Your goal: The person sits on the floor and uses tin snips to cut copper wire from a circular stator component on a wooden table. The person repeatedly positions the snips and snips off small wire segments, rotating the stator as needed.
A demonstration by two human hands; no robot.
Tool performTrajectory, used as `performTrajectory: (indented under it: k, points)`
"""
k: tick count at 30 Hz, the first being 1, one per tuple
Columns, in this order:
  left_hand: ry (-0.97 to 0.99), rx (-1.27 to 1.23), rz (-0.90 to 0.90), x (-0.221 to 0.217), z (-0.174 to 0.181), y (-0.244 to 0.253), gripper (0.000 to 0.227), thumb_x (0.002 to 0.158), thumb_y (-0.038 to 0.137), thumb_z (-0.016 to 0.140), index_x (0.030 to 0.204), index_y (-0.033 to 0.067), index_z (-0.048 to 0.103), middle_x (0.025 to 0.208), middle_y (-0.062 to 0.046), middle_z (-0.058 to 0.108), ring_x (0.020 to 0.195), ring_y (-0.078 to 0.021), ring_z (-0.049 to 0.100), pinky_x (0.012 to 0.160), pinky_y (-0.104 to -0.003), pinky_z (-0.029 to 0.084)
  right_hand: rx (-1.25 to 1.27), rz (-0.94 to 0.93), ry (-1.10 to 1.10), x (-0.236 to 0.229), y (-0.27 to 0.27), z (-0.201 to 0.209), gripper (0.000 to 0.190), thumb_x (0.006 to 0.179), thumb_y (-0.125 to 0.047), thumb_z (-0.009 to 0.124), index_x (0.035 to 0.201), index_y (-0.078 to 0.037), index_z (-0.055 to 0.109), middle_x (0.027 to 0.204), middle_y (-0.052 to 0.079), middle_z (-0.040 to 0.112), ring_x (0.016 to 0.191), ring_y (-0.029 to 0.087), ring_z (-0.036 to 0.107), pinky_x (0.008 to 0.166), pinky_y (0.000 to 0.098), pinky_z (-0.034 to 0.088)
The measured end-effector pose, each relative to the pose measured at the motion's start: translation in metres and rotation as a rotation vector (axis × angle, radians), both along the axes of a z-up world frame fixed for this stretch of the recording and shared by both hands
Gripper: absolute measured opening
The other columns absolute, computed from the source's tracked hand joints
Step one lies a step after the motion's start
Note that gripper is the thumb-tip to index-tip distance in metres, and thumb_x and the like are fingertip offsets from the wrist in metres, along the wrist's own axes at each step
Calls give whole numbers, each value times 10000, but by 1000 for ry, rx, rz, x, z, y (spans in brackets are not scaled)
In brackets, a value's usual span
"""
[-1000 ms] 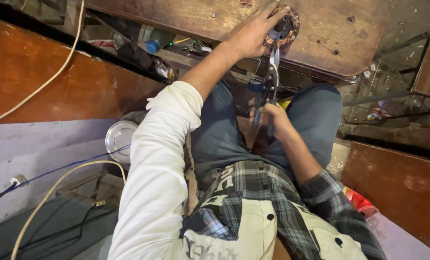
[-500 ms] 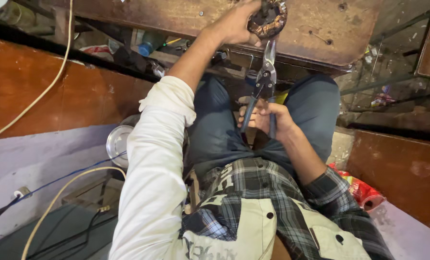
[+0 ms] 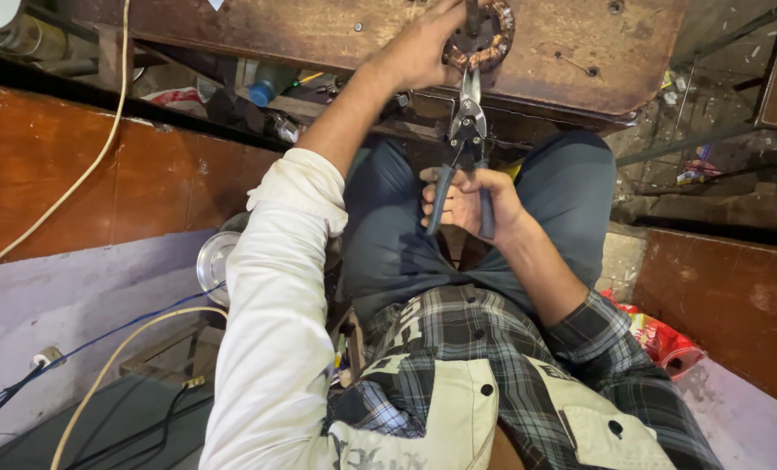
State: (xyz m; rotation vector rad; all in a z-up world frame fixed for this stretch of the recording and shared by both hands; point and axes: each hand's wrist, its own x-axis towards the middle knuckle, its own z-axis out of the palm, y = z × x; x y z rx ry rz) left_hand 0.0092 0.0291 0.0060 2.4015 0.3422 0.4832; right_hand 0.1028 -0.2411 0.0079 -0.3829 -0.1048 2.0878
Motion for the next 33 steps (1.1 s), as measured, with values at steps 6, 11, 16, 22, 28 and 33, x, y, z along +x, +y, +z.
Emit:
performTrajectory:
  k: [6,11,16,22,28,33]
  points:
    - [-8,127,32,0,3,-8,807,709,207,984,1339,2,522,1372,-208,536,1239,-464,547,1020,-496,494,-64,-32,-79,-1,-3,-7,615,799,-244,591,1323,77,565,1035,193,684,960,342,692,961,539,545]
    - [-4,148,77,1,5,-11,880,660,226,992,1361,-7,515,1362,-219,539,1236,-465,540,1024,-497,488,-216,-11,-227,3,3,-16,567,789,-257,554,1258,58,603,928,163,690,846,327,688,878,537,573]
    - [7,273,132,11,1,-15,916,695,188,937,1471,38,474,1385,-210,534,1252,-448,536,1038,-490,484,-227,-77,-353,-10,11,-34,424,773,-237,545,1104,19,615,792,141,634,719,308,647,714,488,564]
    - [54,230,156,10,-5,-15,945,736,171,915,1541,79,427,1448,-203,503,1313,-442,511,1076,-483,473,-199,-272,-479,-34,14,-69,229,826,-216,600,924,-12,564,645,97,502,532,244,498,526,437,448]
    - [24,256,92,14,-9,-6,945,852,262,942,1597,94,386,1580,-230,394,1447,-443,422,1193,-450,413,-102,-127,-342,-4,3,-66,414,779,-209,595,1131,7,610,823,121,625,737,252,634,725,388,551]
    - [97,223,29,18,-6,9,1026,755,284,943,1568,51,362,1588,-283,332,1463,-478,349,1220,-486,330,-78,-63,-614,15,-24,-58,587,830,-218,579,1372,8,560,1022,152,685,931,279,681,876,414,555]
